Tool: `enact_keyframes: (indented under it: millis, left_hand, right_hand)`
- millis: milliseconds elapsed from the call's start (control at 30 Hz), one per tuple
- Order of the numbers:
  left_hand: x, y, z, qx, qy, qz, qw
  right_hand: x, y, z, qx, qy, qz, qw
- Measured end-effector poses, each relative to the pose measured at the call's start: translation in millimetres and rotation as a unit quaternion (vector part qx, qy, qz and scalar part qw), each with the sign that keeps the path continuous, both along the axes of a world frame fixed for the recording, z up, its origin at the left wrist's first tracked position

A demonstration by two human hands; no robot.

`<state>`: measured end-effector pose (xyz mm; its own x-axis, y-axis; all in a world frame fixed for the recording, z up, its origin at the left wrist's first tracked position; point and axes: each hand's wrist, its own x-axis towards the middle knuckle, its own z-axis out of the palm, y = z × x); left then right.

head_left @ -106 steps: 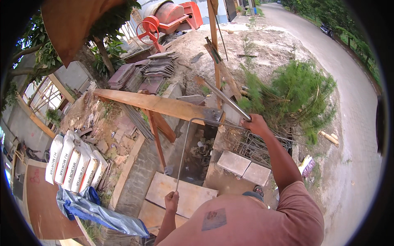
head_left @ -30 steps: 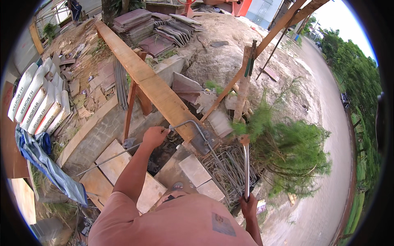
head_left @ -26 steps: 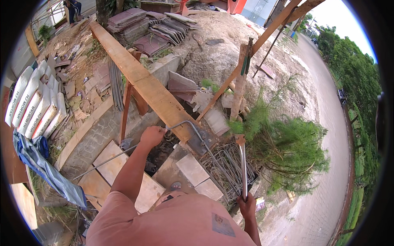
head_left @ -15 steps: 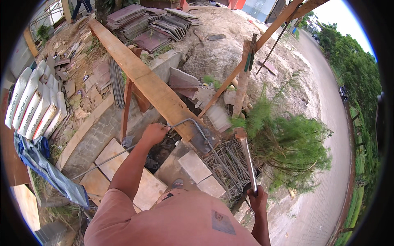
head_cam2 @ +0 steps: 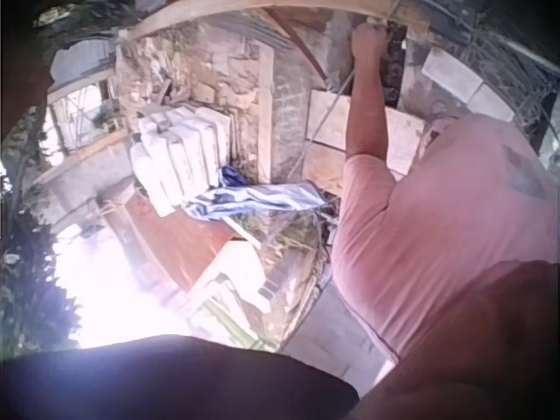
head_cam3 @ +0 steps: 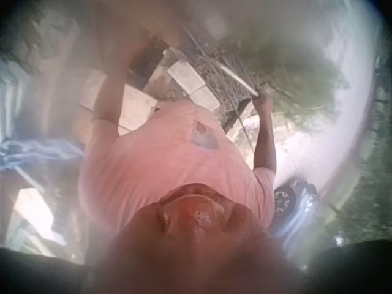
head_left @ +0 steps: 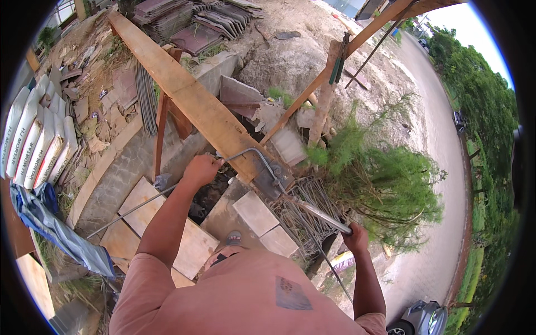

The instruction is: The person uses a manual metal bender to bend metal rods into a U-shape. They repeatedly insert a rod, operate the lever to bend it, and remove the finished piece, placing it into a nearby pile.

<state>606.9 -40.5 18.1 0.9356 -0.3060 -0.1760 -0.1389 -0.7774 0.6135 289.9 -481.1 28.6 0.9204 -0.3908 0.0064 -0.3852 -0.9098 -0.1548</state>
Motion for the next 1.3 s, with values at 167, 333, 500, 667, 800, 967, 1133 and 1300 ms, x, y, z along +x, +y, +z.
enact_keyframes:
  millis: [167,333,500,667,800,967,1133,1300]
  left_hand:
    - [0,-5,7,0.051,0.041,-0.001,0.998]
    - [-5,-4,17,0.008,0.013,-0.005,1.000]
    - [-3,-3,9,0.004,0.015,0.004,1.000]
    - [1,-4,17,0.053,0.060,-0.018,0.997]
    - [-2,-4,19,0.034,0.058,-0.008,0.998]
    - [-2,-5,20,0.050,0.066,0.007,0.996]
    - [-5,-7,30,0.043,0.064,0.007,0.997]
    - [-8,-3,17,0.015,0.015,0.007,1.000]
  right_hand:
    - [46,-25,8,-0.047,-0.025,0.065,0.996]
    - [74,-42,19,-0.052,-0.026,0.059,0.997]
    - [85,-51,23,-0.068,-0.002,0.076,0.995]
    - [96,-69,11,-0.107,0.014,0.131,0.986]
    - [114,-75,16,-0.093,0.015,0.168,0.981]
    - [140,-83,26,-0.076,0.012,0.204,0.976]
    - [169,-90,29,-0.093,0.039,0.239,0.966]
    - [190,-83,29,-0.100,0.030,0.268,0.958]
